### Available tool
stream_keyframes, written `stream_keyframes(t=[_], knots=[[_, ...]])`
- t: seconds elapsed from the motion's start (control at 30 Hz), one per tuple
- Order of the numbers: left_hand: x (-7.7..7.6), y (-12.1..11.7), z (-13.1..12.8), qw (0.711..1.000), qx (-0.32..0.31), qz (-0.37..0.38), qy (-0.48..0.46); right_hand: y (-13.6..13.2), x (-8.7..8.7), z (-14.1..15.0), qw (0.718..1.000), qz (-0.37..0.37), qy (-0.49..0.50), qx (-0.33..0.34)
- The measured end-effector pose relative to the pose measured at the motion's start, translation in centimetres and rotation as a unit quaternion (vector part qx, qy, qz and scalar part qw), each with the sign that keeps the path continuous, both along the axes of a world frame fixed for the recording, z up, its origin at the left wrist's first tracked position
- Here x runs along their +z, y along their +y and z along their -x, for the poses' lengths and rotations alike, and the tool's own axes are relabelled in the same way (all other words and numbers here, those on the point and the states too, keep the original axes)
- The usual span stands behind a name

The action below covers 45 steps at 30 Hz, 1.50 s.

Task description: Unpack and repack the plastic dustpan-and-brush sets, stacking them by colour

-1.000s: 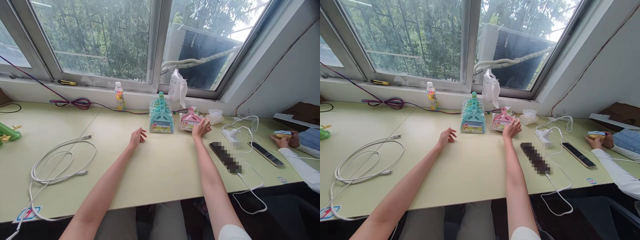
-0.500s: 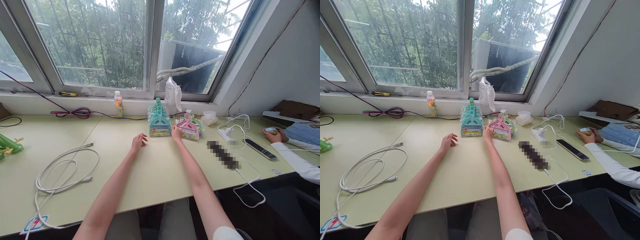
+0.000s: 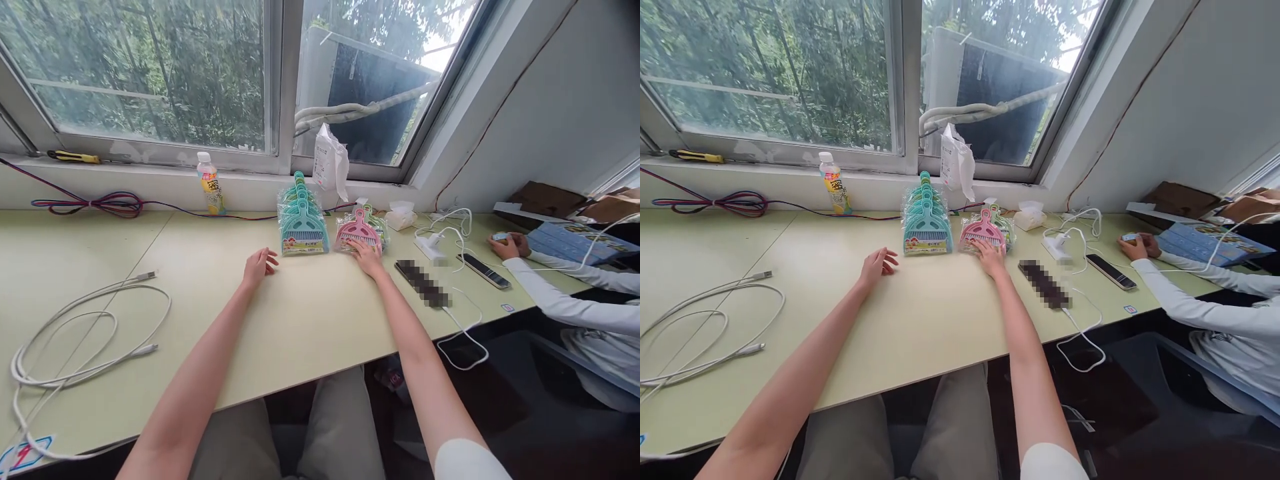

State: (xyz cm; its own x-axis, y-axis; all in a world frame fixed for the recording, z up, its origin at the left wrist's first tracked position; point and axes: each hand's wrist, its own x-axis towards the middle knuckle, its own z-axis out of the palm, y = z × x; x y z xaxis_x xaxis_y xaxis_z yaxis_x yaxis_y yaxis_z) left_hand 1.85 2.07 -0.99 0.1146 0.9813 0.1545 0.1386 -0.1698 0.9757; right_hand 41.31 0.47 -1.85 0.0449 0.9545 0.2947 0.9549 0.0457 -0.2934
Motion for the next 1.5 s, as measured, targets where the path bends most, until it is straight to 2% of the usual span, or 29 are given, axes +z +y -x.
stream_keyframes(t=[0.27, 0.43, 0.53, 0.63, 0.7, 0.87, 1.1, 1.23, 1.37, 1.43, 1.5], knots=[[0.2, -0.2, -0.1, 1.0, -0.006, 0.017, 0.007, 3.2, 0.4, -4.8, 0.993, -0.026, -0.092, -0.065], [0.1, -0.3, -0.2, 1.0, -0.005, 0.024, 0.008, 3.8, 0.9, -6.3, 0.985, -0.013, -0.161, -0.068], [0.1, -0.3, -0.3, 1.0, -0.004, 0.022, 0.001, 4.0, 1.0, -6.8, 0.977, 0.008, -0.188, -0.098], [0.2, -0.3, -0.3, 1.0, -0.001, 0.024, 0.009, 4.4, 1.2, -6.7, 0.973, 0.032, -0.17, -0.151], [0.2, -0.3, -0.3, 1.0, -0.002, 0.022, 0.015, 4.6, 1.3, -6.5, 0.976, 0.021, -0.149, -0.159], [0.4, -0.4, -0.3, 1.0, -0.004, 0.011, 0.02, 4.4, 1.4, -6.1, 0.986, -0.029, -0.099, -0.135], [0.2, -0.2, -0.3, 0.999, -0.007, 0.014, 0.032, 3.0, 1.6, -5.6, 0.989, -0.056, -0.076, -0.114], [0.2, -0.2, -0.3, 1.0, -0.005, 0.013, 0.026, 2.2, 2.0, -2.9, 0.986, -0.116, -0.036, -0.118], [0.1, -0.2, -0.2, 0.999, -0.01, 0.019, 0.028, 2.4, 2.0, 3.4, 0.975, -0.186, 0.067, -0.1], [0.0, -0.1, -0.2, 0.999, -0.012, 0.02, 0.03, 2.8, 1.9, 7.3, 0.976, -0.148, 0.14, -0.081], [-0.1, 0.0, -0.2, 0.999, -0.01, 0.019, 0.032, 3.4, 1.7, 10.5, 0.975, -0.07, 0.199, -0.066]])
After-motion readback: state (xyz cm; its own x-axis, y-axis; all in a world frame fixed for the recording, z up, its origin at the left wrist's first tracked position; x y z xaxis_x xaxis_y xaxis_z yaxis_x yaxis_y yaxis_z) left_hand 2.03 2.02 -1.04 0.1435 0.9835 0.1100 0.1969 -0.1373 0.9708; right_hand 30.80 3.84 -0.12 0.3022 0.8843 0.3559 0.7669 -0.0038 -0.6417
